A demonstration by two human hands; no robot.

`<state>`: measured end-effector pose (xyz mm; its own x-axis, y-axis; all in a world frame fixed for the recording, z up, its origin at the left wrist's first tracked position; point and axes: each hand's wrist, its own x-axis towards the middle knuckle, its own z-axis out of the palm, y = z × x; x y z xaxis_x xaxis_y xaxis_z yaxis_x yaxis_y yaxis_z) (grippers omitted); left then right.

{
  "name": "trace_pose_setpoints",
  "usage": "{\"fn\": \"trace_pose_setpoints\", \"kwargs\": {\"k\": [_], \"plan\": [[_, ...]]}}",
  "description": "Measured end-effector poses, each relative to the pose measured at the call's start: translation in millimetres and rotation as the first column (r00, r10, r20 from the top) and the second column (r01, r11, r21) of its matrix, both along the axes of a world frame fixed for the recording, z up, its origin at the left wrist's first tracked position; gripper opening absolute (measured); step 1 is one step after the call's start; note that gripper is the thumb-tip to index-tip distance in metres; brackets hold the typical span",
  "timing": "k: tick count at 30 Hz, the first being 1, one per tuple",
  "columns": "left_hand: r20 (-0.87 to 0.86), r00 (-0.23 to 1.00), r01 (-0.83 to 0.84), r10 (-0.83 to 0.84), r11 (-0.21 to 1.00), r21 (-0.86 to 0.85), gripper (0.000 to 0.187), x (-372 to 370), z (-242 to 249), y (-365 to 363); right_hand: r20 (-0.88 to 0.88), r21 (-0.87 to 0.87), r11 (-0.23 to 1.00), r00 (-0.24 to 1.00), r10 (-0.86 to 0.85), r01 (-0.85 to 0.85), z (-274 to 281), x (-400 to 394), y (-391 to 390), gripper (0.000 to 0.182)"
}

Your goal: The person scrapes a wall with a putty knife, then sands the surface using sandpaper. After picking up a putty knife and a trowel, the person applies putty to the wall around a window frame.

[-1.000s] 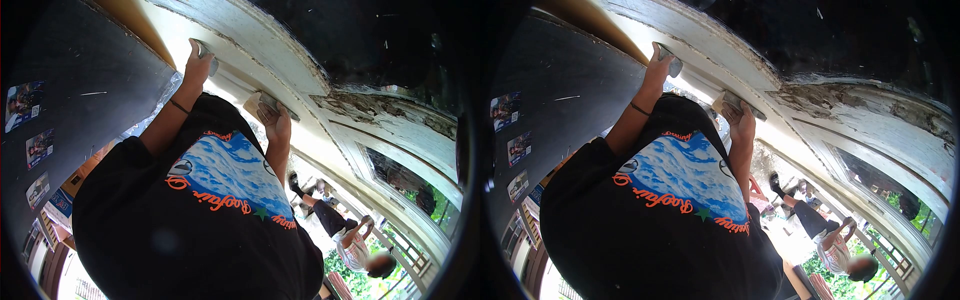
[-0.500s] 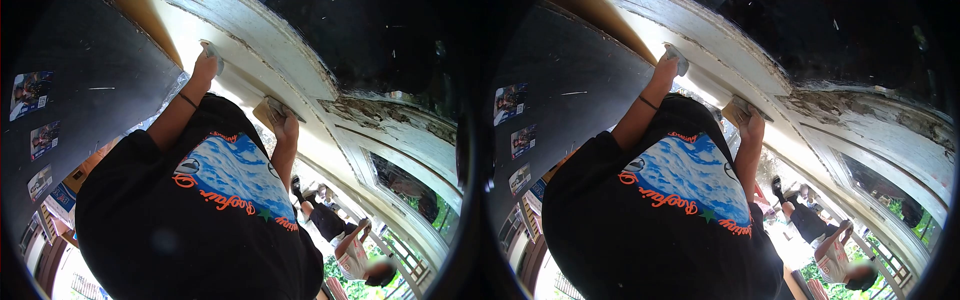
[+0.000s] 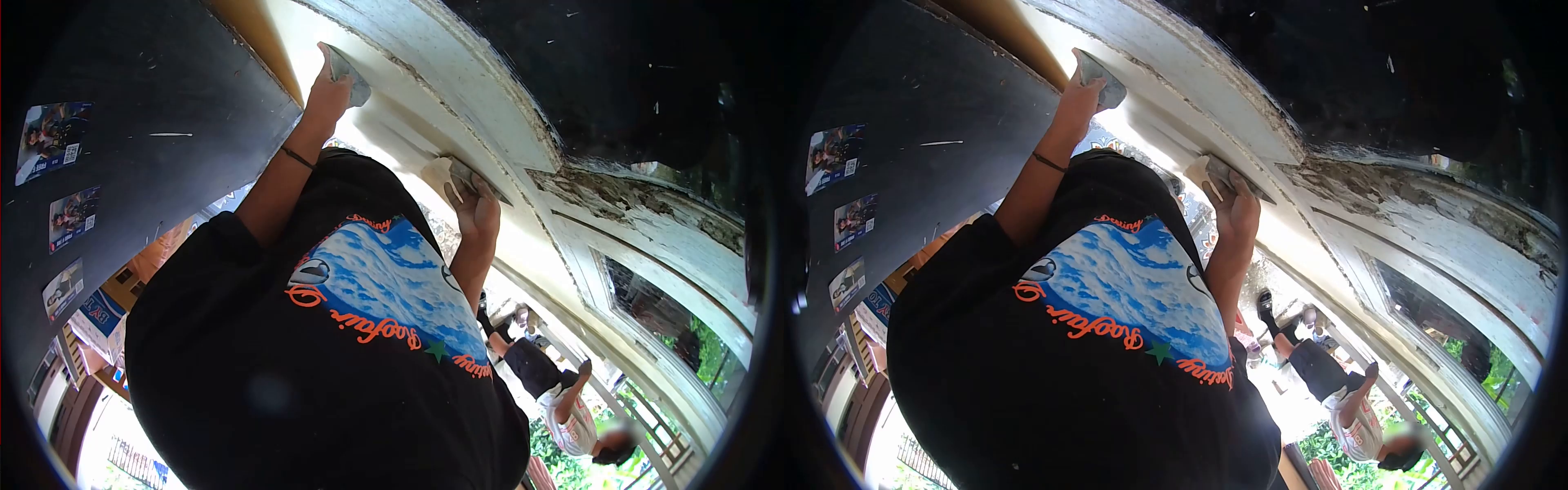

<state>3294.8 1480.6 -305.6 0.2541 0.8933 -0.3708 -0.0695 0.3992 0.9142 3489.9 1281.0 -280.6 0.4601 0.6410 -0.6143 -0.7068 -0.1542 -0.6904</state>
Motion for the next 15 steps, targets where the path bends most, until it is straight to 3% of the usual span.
{"fn": "trace_pose_setpoints", "kwargs": {"k": [5, 7, 9, 11, 13, 14, 15], "plan": [[0.076, 0.997, 0.0, -0.003, 1.0, 0.031, 0.066, 2.3, -8.3, -0.5, -0.084, -0.069, 0.998, 0.996, -0.009, 0.003, -34.4, 8.1, 0.3, 0.021], [-0.011, 0.995, 0.101, -0.101, 0.995, -0.023, 0.064, 3.2, -40.0, 0.1, -0.09, -0.072, 0.997, 0.995, -0.043, 0.037, -22.4, 7.5, 1.1, 0.02], [-0.006, 0.994, 0.107, -0.107, 0.994, -0.037, 0.062, 11.3, -47.5, -14.5, -0.123, 0.04, 0.999, 0.992, 0.012, -0.007, -4.4, 5.8, 0.0, 0.019], [0.005, 0.992, 0.123, -0.123, 0.991, -0.043, 0.061, 19.7, -50.3, -15.1, -0.057, -0.011, 1.0, 0.998, 0.008, -0.008, -6.1, 2.7, 8.0, 0.02], [0.028, 0.999, 0.041, -0.038, 0.995, -0.095, 0.062, 22.3, -49.3, -15.1, -0.122, -0.031, 0.999, 0.992, -0.021, 0.017, -30.4, 4.8, 3.4, 0.023], [-0.161, 0.987, 0.011, 0.0, 0.998, 0.066, 0.062, 19.8, -15.3, -19.2, -0.151, -0.069, 0.995, 0.985, -0.079, 0.069, -36.9, 6.7, -0.5, 0.025], [-0.158, 0.987, 0.005, 0.005, 0.998, 0.066, 0.062, 19.2, 7.3, -17.7, -0.149, -0.068, 0.996, 0.986, -0.073, 0.064, -29.2, 8.7, -1.2, 0.025]]}}
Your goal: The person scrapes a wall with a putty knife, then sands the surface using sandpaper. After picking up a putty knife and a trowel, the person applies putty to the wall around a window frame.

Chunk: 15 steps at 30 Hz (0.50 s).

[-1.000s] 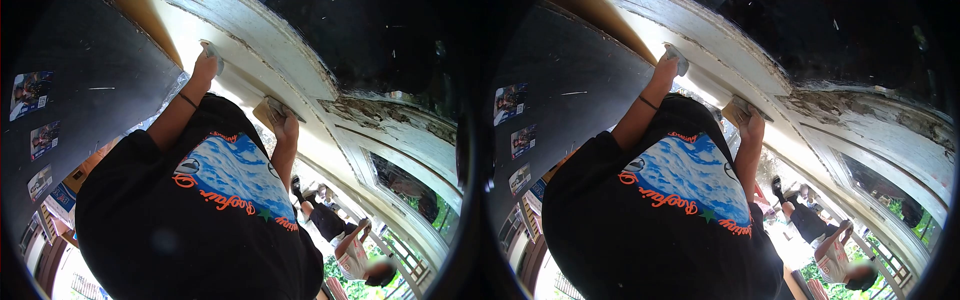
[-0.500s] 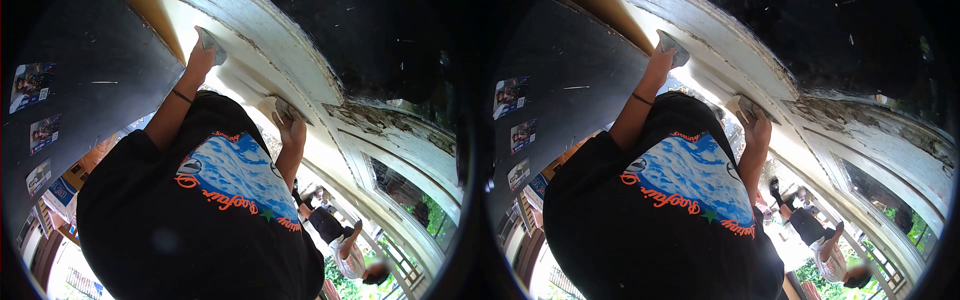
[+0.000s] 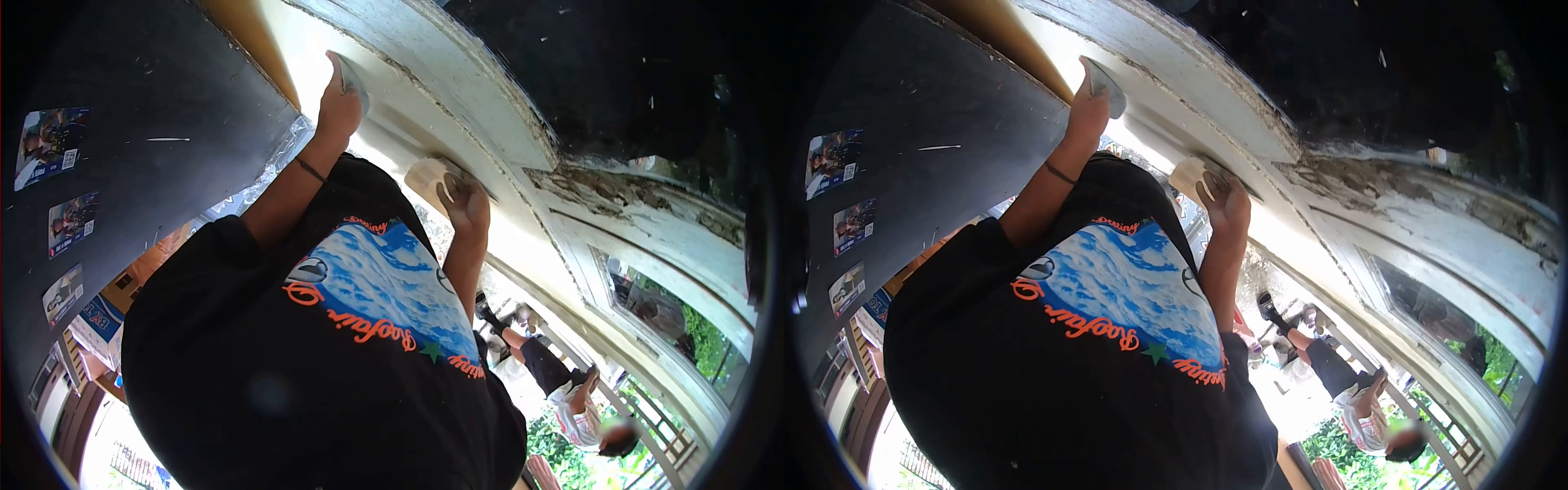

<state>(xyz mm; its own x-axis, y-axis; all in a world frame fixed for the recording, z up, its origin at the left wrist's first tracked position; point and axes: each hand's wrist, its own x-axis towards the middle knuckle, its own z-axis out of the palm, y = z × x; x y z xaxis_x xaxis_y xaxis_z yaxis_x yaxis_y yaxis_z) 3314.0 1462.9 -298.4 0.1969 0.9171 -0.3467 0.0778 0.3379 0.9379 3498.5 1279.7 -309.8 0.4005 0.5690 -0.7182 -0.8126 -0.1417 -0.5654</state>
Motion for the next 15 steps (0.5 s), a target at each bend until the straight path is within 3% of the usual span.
{"fn": "trace_pose_setpoints", "kwargs": {"k": [2, 4, 6, 7, 10, 11, 15], "plan": [[-0.152, 0.988, 0.012, 0.007, 0.992, 0.127, 0.064, -6.3, 24.2, 0.9, 0.073, 0.0, 0.997, 0.994, -0.08, 0.081, 26.9, -3.4, -4.8, 0.018], [-0.172, 0.983, 0.01, 0.058, 0.929, 0.369, 0.062, -4.0, -17.9, 7.1, 0.068, 0.052, 0.992, 0.991, -0.117, 0.114, 29.9, -2.6, -8.5, 0.016], [-0.18, 0.976, -0.075, 0.121, 0.967, 0.243, 0.062, 2.7, -25.6, 6.7, 0.083, 0.006, 0.998, 0.995, -0.057, 0.056, 14.8, 2.4, -5.1, 0.015], [-0.112, 0.992, -0.05, 0.057, 0.997, 0.058, 0.061, 0.0, -32.8, 9.3, 0.072, -0.003, 0.997, 0.995, -0.071, 0.071, 4.0, 1.8, -2.8, 0.014], [-0.089, 0.996, 0.022, -0.02, 1.0, 0.017, 0.062, -4.0, -35.4, 9.1, 0.054, -0.024, 0.996, 0.995, -0.088, 0.09, 6.6, -3.2, -2.2, 0.014], [0.04, 0.999, 0.004, -0.002, 0.999, -0.046, 0.062, -4.5, -17.5, 3.3, 0.084, 0.018, 0.996, 0.992, -0.092, 0.091, 20.0, -6.1, -2.9, 0.015], [-0.1, 0.99, 0.098, -0.097, 0.995, 0.005, 0.061, -2.6, -29.3, 6.8, 0.111, 0.041, 0.999, 0.994, 0.002, -0.007, 25.5, -3.7, 0.7, 0.021]]}}
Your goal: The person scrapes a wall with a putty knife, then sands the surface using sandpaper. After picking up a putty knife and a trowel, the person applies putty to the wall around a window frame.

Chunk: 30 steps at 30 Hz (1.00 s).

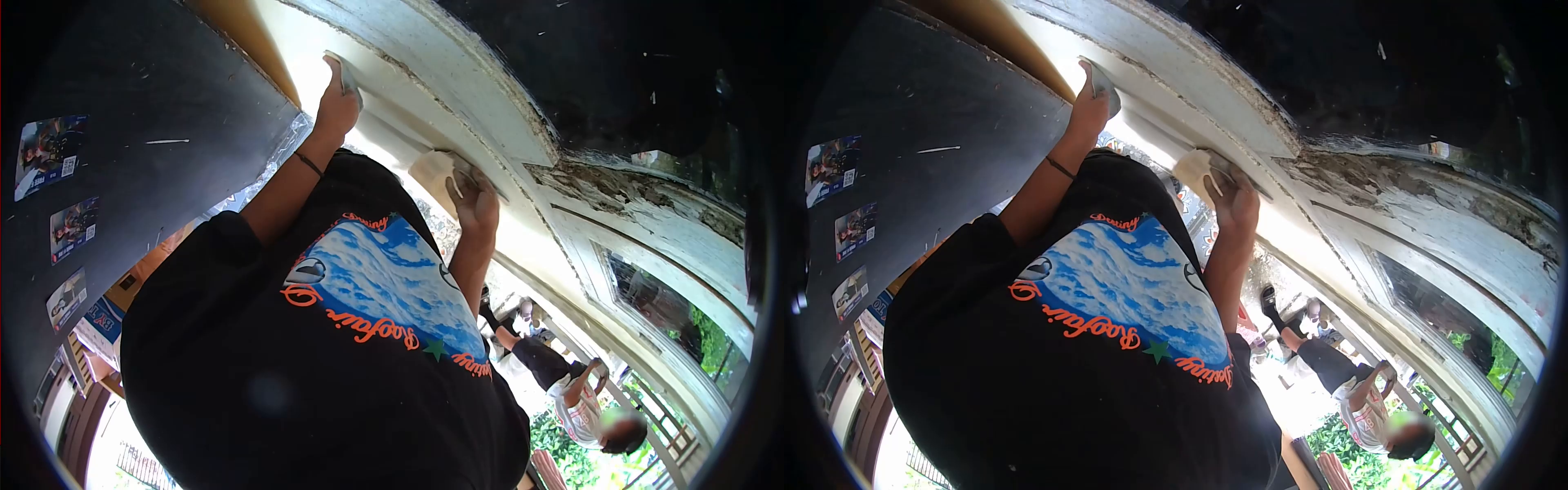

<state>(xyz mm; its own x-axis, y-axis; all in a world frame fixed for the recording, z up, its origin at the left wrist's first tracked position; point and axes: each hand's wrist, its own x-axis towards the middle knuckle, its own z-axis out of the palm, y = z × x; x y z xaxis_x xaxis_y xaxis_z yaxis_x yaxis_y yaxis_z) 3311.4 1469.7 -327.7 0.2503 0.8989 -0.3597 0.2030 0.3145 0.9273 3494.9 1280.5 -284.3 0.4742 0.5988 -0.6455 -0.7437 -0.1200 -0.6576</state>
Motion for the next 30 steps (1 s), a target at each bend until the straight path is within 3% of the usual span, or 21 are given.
{"fn": "trace_pose_setpoints", "kwargs": {"k": [2, 5, 9, 12, 14, 16, 21, 30], "plan": [[0.117, 0.992, -0.042, 0.053, 0.995, -0.094, 0.06, 1.1, -6.6, -1.4, -0.005, -0.021, 0.999, 0.999, 0.035, -0.036, -18.5, -2.8, 3.8, 0.021], [0.182, 0.983, 0.002, 0.012, 0.997, -0.077, 0.059, -3.8, -25.3, 2.1, -0.033, -0.075, 0.997, 0.999, -0.013, 0.011, -23.6, -2.6, 0.1, 0.02], [0.161, 0.987, 0.009, 0.0, 0.998, -0.058, 0.058, -3.4, -27.6, 2.7, -0.006, 0.002, 1.0, 1.0, -0.014, 0.014, -9.8, -3.4, 0.9, 0.019], [0.23, 0.971, -0.02, 0.071, 0.976, -0.218, 0.058, -2.6, -23.5, 1.1, -0.043, -0.049, 0.999, 0.999, 0.002, -0.004, -29.2, -4.1, 3.2, 0.02], [0.214, 0.974, -0.028, 0.067, 0.983, -0.18, 0.057, -1.5, -37.1, 3.0, -0.067, -0.066, 0.998, 0.998, 0.008, -0.013, -27.1, -2.3, 3.5, 0.02], [0.191, 0.98, -0.026, 0.054, 0.99, -0.142, 0.056, -6.3, -48.5, 2.9, -0.055, 0.04, 0.999, 0.998, -0.009, 0.011, -11.7, -4.9, 0.6, 0.021], [0.246, 0.963, -0.036, 0.106, 0.961, -0.274, 0.046, -2.5, -23.3, 1.3, -0.041, -0.01, 1.0, 0.999, 0.002, -0.002, -32.2, -7.0, 5.5, 0.019], [0.247, 0.96, -0.055, 0.13, 0.955, -0.29, 0.039, -3.7, -22.5, 0.6, -0.015, -0.01, 1.0, 1.0, -0.013, 0.013, -23.3, -7.7, 5.2, 0.02]]}}
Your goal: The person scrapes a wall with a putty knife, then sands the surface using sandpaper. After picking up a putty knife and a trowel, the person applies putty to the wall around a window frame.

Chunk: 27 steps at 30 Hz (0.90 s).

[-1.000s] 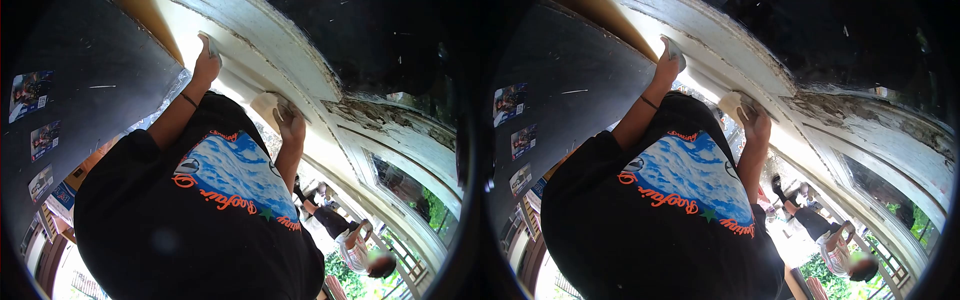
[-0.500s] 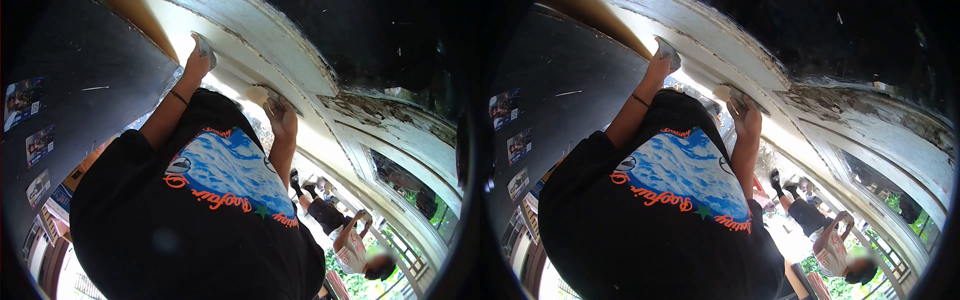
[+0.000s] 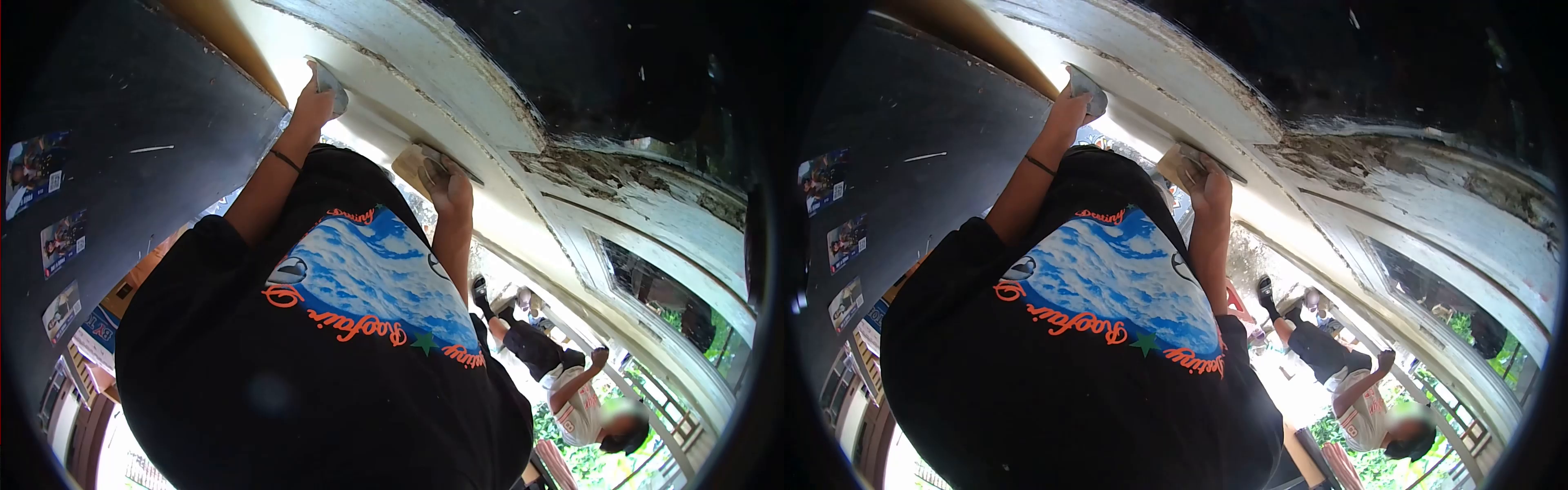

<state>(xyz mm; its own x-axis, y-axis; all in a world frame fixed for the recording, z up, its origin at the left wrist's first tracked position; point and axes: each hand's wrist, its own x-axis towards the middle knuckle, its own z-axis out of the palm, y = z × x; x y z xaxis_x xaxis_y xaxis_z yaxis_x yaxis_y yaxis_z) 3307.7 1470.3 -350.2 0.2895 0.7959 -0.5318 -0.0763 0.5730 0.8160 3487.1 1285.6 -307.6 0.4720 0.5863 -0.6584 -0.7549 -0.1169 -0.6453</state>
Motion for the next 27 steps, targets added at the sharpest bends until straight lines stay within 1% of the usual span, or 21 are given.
{"fn": "trace_pose_setpoints", "kwargs": {"k": [1, 3, 5, 7, 8, 9, 10, 11, 12, 13, 15, 16, 17, 19, 20, 21, 22, 23, 25, 26, 27], "plan": [[-0.031, 0.999, -0.018, 0.018, 1.0, 0.007, 0.037, -1.9, 0.3, 1.7, -0.029, -0.032, 0.999, 0.999, -0.017, 0.016, 0.3, 0.8, 1.6, 0.019], [-0.075, 0.997, -0.005, 0.01, 0.998, 0.069, 0.043, -10.7, 2.2, 6.8, -0.015, 0.038, 0.999, 1.0, -0.02, 0.02, 28.1, -3.6, 2.4, 0.018], [-0.114, 0.993, 0.045, -0.031, 0.991, 0.124, 0.049, -13.8, 2.2, 6.2, -0.026, 0.075, 0.997, 1.0, -0.006, 0.008, 11.1, 2.4, -2.2, 0.016], [-0.111, 0.993, -0.014, 0.027, 0.994, 0.112, 0.044, -13.7, -0.2, 8.4, -0.06, 0.006, 1.0, 0.998, 0.0, 0.0, -8.6, 3.5, -2.9, 0.014], [-0.077, 0.987, -0.135, 0.143, 0.985, 0.104, 0.044, -11.1, -4.0, 9.3, -0.08, -0.003, 1.0, 0.996, -0.028, 0.028, -3.0, 1.0, -4.1, 0.015], [-0.069, 0.986, -0.148, 0.155, 0.984, 0.105, 0.044, -9.1, 8.4, 8.8, -0.072, -0.001, 1.0, 0.997, -0.015, 0.015, 14.5, -2.1, -1.6, 0.015], [-0.205, 0.947, -0.172, 0.248, 0.929, 0.329, 0.042, -9.3, 22.0, 10.2, -0.041, 0.061, 0.998, 0.999, -0.03, 0.032, 33.7, -6.2, 0.8, 0.015], [-0.32, 0.881, -0.14, 0.349, 0.837, 0.529, 0.04, -10.9, 38.7, 8.3, -0.016, 0.113, 0.992, 0.998, -0.058, 0.059, 48.2, -11.3, 0.6, 0.016], [-0.411, 0.823, -0.054, 0.393, 0.773, 0.632, 0.042, -12.4, 52.2, 7.3, 0.009, 0.1, 0.992, 0.997, -0.072, 0.071, 51.9, -12.6, 2.3, 0.016], [-0.413, 0.826, -0.046, 0.384, 0.775, 0.63, 0.042, -11.7, 45.5, 10.4, 0.008, 0.097, 0.992, 0.997, -0.081, 0.08, 46.7, -11.9, 3.2, 0.016], [-0.524, 0.798, 0.133, 0.298, 0.761, 0.635, 0.045, -11.4, 36.9, 25.7, 0.004, 0.059, 0.998, 1.0, 0.017, -0.017, 25.2, -7.8, 10.1, 0.016], [-0.539, 0.791, 0.099, 0.29, 0.808, 0.58, 0.047, -6.7, 39.1, 24.7, -0.005, 0.05, 0.997, 0.999, 0.053, -0.053, 9.8, -6.9, 11.5, 0.017], [-0.537, 0.789, 0.093, 0.297, 0.807, 0.583, 0.047, -7.9, 33.2, 26.5, -0.004, 0.053, 0.997, 0.998, 0.06, -0.06, 9.1, -8.3, 10.8, 0.017], [-0.4, 0.904, -0.01, 0.153, 0.941, 0.337, 0.047, -7.2, 10.6, 32.3, -0.07, 0.022, 1.0, 0.997, 0.016, -0.014, 13.9, -9.0, 10.2, 0.017], [-0.398, 0.91, 0.055, 0.12, 0.914, 0.402, 0.048, -9.3, 5.5, 30.1, -0.046, 0.066, 0.998, 0.999, -0.007, 0.01, 27.1, -10.6, 10.1, 0.017], [-0.336, 0.937, 0.029, 0.099, 0.934, 0.355, 0.049, -8.1, 25.8, 17.9, -0.04, 0.138, 0.99, 0.999, 0.028, -0.022, 33.2, -7.0, 5.1, 0.018], [-0.35, 0.934, 0.072, 0.067, 0.926, 0.37, 0.034, -7.3, 10.9, 15.2, 0.002, 0.126, 0.991, 0.999, 0.046, -0.046, 35.7, -7.6, 4.0, 0.018], [-0.373, 0.928, 0.125, 0.029, 0.915, 0.384, 0.034, -4.0, -2.9, 13.8, 0.047, 0.119, 0.991, 0.997, 0.063, -0.068, 37.8, -8.5, 7.0, 0.019], [-0.398, 0.914, 0.242, -0.076, 0.89, 0.387, 0.033, 1.1, -36.7, 11.5, -0.035, 0.07, 0.996, 0.998, 0.06, -0.057, 12.5, -6.6, 8.8, 0.019], [-0.402, 0.907, 0.283, -0.124, 0.886, 0.367, 0.033, 1.9, -40.6, 9.5, -0.058, 0.044, 0.997, 0.996, 0.071, -0.068, 8.3, -10.3, 12.6, 0.019], [-0.397, 0.896, 0.331, -0.2, 0.896, 0.296, 0.046, 1.5, -44.8, 9.4, -0.055, 0.041, 0.996, 0.995, 0.081, -0.079, 8.7, -9.8, 10.8, 0.019]]}}
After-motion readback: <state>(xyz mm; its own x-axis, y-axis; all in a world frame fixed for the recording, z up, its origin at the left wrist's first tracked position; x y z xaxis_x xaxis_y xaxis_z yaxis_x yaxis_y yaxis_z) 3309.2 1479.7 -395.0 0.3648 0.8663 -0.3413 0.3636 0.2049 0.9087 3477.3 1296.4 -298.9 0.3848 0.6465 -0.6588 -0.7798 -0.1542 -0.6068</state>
